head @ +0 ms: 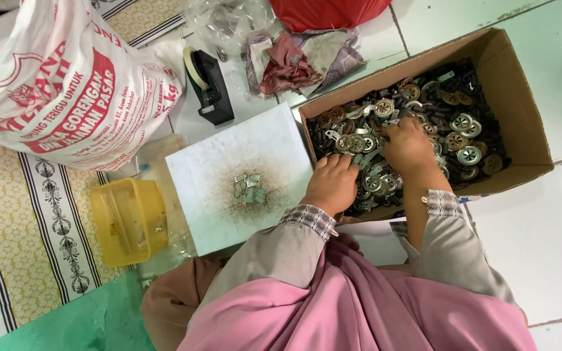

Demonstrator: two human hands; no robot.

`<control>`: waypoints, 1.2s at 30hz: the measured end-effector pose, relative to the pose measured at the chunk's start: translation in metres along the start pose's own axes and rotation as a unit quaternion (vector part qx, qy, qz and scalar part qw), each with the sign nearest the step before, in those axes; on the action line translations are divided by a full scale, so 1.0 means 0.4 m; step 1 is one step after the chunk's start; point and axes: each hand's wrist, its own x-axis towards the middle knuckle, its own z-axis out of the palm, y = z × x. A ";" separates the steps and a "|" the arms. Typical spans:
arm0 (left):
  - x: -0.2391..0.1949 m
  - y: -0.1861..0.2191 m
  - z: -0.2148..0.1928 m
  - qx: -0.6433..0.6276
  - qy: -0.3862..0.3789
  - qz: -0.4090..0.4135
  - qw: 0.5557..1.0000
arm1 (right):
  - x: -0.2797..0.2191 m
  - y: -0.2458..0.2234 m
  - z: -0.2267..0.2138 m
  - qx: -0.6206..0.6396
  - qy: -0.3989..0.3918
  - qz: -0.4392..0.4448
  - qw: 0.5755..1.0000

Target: Sorting small metal components from a large cardboard box and placing them into small plastic bags.

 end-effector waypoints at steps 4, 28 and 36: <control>0.005 -0.013 0.033 -0.003 0.001 0.003 1.000 | -0.011 0.002 -0.006 0.021 -0.001 0.014 1.000; -0.080 0.143 0.117 -0.575 0.236 -0.124 0.773 | -0.422 -0.195 -0.285 0.640 0.089 0.034 0.762; -0.127 0.206 0.052 -0.566 0.263 -0.180 0.761 | -0.445 -0.199 -0.314 0.640 0.090 0.023 0.763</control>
